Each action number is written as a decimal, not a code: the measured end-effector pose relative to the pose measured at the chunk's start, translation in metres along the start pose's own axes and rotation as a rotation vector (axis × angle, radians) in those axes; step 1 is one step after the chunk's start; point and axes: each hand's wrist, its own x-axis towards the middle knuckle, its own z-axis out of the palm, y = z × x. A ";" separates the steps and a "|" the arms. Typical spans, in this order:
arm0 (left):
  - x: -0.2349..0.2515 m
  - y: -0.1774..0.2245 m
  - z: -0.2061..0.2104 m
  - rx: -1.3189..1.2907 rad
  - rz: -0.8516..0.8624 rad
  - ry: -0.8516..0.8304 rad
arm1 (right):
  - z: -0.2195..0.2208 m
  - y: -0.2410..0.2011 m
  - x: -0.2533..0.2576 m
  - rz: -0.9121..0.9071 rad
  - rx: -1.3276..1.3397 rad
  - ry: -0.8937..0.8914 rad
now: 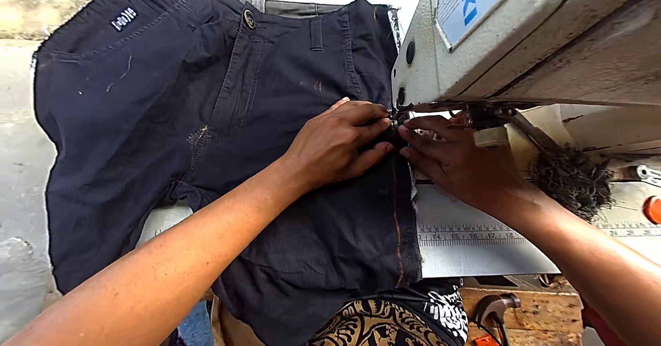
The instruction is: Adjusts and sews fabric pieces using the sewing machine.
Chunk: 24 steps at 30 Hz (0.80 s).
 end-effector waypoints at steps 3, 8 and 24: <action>0.004 -0.003 -0.001 -0.006 -0.005 -0.004 | 0.002 0.004 0.004 0.020 0.000 -0.013; 0.009 -0.009 -0.002 -0.008 -0.020 -0.012 | 0.009 0.014 0.007 0.077 0.048 0.006; 0.025 -0.027 0.003 -0.033 0.001 -0.042 | 0.001 0.010 0.025 0.012 0.037 0.101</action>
